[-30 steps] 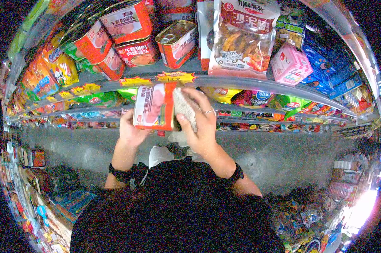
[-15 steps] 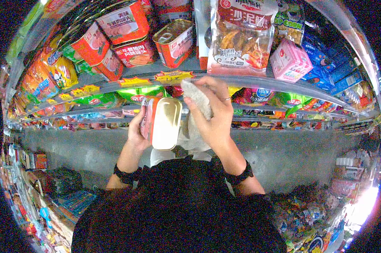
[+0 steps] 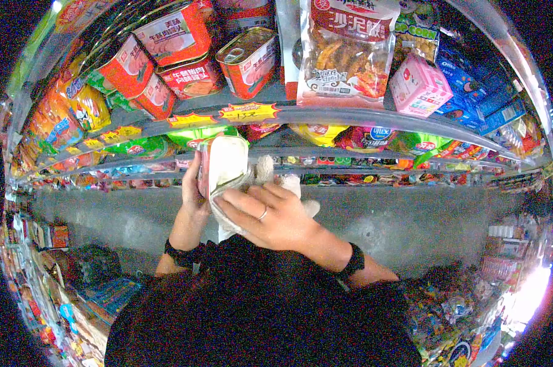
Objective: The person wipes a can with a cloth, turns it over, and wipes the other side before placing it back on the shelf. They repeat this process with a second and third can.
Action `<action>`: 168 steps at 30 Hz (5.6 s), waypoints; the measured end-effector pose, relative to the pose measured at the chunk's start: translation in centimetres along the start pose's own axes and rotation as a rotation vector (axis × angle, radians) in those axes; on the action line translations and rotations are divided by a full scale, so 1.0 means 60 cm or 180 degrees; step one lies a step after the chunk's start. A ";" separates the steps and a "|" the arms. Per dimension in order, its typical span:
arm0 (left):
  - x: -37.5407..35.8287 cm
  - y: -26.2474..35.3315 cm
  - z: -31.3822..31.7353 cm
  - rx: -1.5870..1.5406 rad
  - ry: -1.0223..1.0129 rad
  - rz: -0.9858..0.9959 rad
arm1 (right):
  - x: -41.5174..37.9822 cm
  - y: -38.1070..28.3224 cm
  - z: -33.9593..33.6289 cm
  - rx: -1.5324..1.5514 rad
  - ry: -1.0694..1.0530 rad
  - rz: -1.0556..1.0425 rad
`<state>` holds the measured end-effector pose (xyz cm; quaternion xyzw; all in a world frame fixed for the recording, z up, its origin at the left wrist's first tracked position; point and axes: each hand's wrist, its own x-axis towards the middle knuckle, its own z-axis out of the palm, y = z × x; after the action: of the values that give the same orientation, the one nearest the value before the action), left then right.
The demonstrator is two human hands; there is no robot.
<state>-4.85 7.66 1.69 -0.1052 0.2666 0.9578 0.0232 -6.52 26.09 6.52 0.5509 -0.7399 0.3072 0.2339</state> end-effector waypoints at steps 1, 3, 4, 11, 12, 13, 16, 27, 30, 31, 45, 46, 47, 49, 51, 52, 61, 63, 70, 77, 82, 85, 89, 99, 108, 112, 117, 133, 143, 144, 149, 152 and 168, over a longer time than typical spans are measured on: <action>-0.003 0.000 -0.004 0.0158 0.0069 -0.0098 | 0.001 0.010 0.000 0.0008 -0.0005 -0.0027; -0.006 -0.002 -0.012 0.0312 0.0154 -0.0193 | 0.002 0.025 -0.003 0.0078 -0.0187 0.0183; -0.004 -0.005 -0.014 0.0327 -0.0047 -0.0120 | 0.007 0.029 -0.004 -0.0003 -0.0089 0.0370; -0.014 -0.004 -0.001 0.0047 -0.0372 0.0148 | 0.018 0.034 0.006 -0.0272 0.0309 0.0826; -0.017 -0.002 -0.002 0.0028 -0.0305 0.0273 | 0.011 0.032 0.010 -0.0238 0.0305 0.0865; -0.018 0.000 -0.004 0.0004 -0.0238 0.0396 | 0.005 0.030 0.013 -0.0250 0.0313 0.0874; -0.009 0.001 -0.016 0.0059 0.0241 0.0741 | -0.010 0.021 0.017 0.0021 0.0025 0.0610; -0.020 -0.010 -0.005 0.1084 0.0117 0.1038 | 0.006 0.038 0.018 0.0464 0.0237 0.0606; -0.030 -0.003 -0.017 0.1216 0.0106 0.1194 | 0.009 0.055 0.013 0.0252 0.0471 0.0883; -0.031 -0.001 -0.021 0.1434 0.0149 0.1263 | 0.005 0.059 0.016 0.0262 0.0467 0.0871; -0.034 0.023 0.052 0.5576 -0.0715 0.3978 | 0.059 0.020 -0.030 0.0140 0.0150 0.0582; -0.035 0.018 0.054 0.5461 -0.0661 0.3881 | 0.058 0.023 -0.027 0.0129 0.0153 0.0580; -0.035 0.016 0.056 0.5343 -0.0596 0.3797 | 0.058 0.031 -0.025 0.0133 0.0212 0.0709; -0.035 0.014 0.056 0.5215 -0.0553 0.3761 | 0.048 0.053 -0.011 0.0151 0.0263 0.0855; -0.041 0.014 0.054 0.5089 -0.0518 0.3709 | 0.023 0.088 0.004 0.0443 0.0634 0.1346; -0.043 0.018 0.052 0.4968 -0.0405 0.3570 | 0.015 0.095 0.006 0.0437 0.0635 0.1330; -0.042 -0.001 -0.001 0.2032 0.0126 0.1368 | 0.009 0.089 -0.024 0.2557 0.1640 0.3021; -0.039 -0.020 -0.002 0.1724 0.0322 0.0982 | 0.008 0.078 0.003 0.2573 0.1486 0.2757; -0.017 -0.052 -0.012 -0.0034 0.0277 -0.0260 | 0.009 0.051 0.042 0.2096 0.1254 0.2363; -0.016 -0.072 -0.044 0.1713 0.0390 -0.0294 | 0.013 0.040 0.043 0.2267 0.1562 0.2665; -0.035 -0.056 -0.028 0.1062 -0.0371 -0.0234 | 0.012 0.030 0.065 0.1440 0.1405 0.1837; -0.051 -0.037 0.002 0.1295 -0.0257 -0.0603 | 0.015 0.026 0.064 0.1435 0.1206 0.1817; -0.046 -0.038 0.021 0.0949 -0.0448 -0.0038 | 0.004 0.029 0.072 0.1299 0.1086 0.2171; -0.029 -0.048 0.025 0.0226 -0.0189 0.0718 | -0.005 -0.011 0.035 0.1301 0.0900 0.1197; -0.051 -0.001 0.092 0.1890 -0.0973 0.1279 | -0.021 0.070 0.050 0.1971 0.0305 0.3000; -0.036 0.024 0.074 0.4134 -0.0716 0.2896 | -0.025 0.081 0.032 0.1986 0.0732 0.2510; -0.021 0.051 0.114 0.5970 -0.1101 0.4271 | 0.000 0.070 -0.017 0.2864 0.0791 0.2116; -0.014 0.039 0.153 0.7163 -0.2112 0.3802 | -0.022 0.066 -0.036 0.1377 0.0135 0.2166; -0.006 0.063 0.133 0.3297 -0.1316 -0.0066 | -0.021 0.068 -0.048 0.2072 0.0471 0.2257; -0.005 0.062 0.129 0.3209 -0.1411 0.0166 | -0.019 0.068 -0.050 0.1860 0.0293 0.2097; -0.012 0.052 0.099 0.2949 -0.1071 0.0402 | -0.018 0.070 -0.049 0.1524 0.0194 0.2142; -0.025 0.043 0.095 0.2726 -0.0668 0.0750 | -0.017 0.070 -0.055 0.1569 0.0327 0.2237; 0.089 0.118 0.231 0.4249 0.0668 0.3930 | -0.033 0.063 -0.038 0.1940 0.0958 0.2447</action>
<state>-13.39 8.65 15.70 0.0047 0.7745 0.4326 -0.4615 -9.55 29.80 6.04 0.2319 -0.7239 0.6487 0.0367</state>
